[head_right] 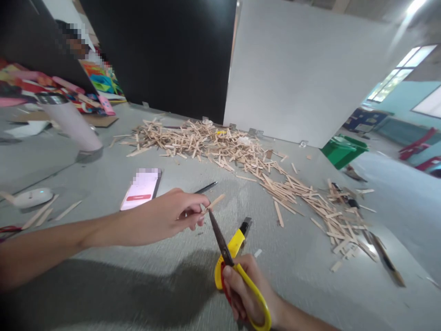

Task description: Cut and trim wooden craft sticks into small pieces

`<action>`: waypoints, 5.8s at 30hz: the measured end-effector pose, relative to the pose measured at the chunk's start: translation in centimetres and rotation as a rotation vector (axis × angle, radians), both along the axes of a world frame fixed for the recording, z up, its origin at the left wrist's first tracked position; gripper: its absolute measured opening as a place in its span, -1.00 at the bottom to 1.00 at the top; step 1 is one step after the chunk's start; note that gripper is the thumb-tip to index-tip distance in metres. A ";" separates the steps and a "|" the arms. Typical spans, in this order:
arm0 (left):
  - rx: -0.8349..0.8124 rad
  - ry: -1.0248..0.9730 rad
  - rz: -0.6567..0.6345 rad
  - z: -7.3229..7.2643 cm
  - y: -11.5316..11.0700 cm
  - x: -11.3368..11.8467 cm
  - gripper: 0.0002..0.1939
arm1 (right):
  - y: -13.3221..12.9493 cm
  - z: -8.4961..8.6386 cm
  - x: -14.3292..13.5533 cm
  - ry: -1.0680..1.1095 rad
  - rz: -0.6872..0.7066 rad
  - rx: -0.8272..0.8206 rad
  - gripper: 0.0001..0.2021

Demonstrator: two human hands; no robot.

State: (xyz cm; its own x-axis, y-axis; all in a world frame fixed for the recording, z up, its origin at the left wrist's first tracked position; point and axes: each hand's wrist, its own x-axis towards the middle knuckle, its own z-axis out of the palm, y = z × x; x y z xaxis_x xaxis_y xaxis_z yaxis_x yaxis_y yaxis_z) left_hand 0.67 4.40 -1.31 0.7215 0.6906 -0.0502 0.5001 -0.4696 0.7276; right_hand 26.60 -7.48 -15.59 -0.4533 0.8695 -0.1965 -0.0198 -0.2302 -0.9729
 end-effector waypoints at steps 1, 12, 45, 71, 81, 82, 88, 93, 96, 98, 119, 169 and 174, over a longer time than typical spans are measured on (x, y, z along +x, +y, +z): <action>-0.009 -0.007 -0.006 0.1 0.0 0.1 -0.78 | -0.1 -0.2 0.2 0.002 -0.002 -0.009 -0.29; -0.060 -0.055 -0.043 -0.1 0.3 0.1 -0.79 | -0.1 1.3 0.8 0.012 0.026 -0.050 -0.31; 0.231 0.156 -0.079 0.3 0.8 -0.2 -0.71 | 1.1 1.6 1.2 -0.047 0.102 -0.035 -0.23; -0.193 -0.067 0.050 0.4 0.8 -0.1 -0.79 | 2.3 2.5 1.4 0.122 0.128 -0.145 -0.24; -0.195 -0.058 0.039 -0.2 0.6 0.3 -0.92 | 2.1 2.3 1.5 0.153 0.175 -0.035 -0.30; -0.189 -0.060 0.031 -0.3 0.5 0.3 -0.90 | 2.1 2.2 1.5 0.158 0.175 -0.037 -0.28; -0.103 -0.051 0.044 -0.7 0.1 0.4 -0.85 | 2.4 1.3 1.8 0.164 0.207 -0.004 -0.28; -0.069 -0.043 0.053 -1.1 -0.6 0.6 -0.85 | 2.3 1.4 1.9 0.099 0.200 -0.018 -0.25; -0.023 -0.058 0.073 -1.6 -1.2 0.7 -0.89 | 2.0 1.8 1.9 0.067 0.192 -0.024 -0.26; -0.004 -0.064 0.081 -1.7 -1.6 0.9 -0.91 | 1.9 2.0 1.8 0.053 0.186 -0.025 -0.26; -0.099 -0.205 0.174 -3.9 -1.5 2.6 -0.73 | 1.8 1.4 1.7 -0.006 0.128 -0.056 -0.25; 0.174 -0.175 0.229 -1.7 -0.1 1.3 -0.68 | 2.1 1.8 1.7 0.139 0.118 -0.081 -0.27; 0.233 -0.210 0.263 -1.3 0.1 1.2 -0.63 | 2.0 1.3 1.8 0.168 0.118 -0.094 -0.27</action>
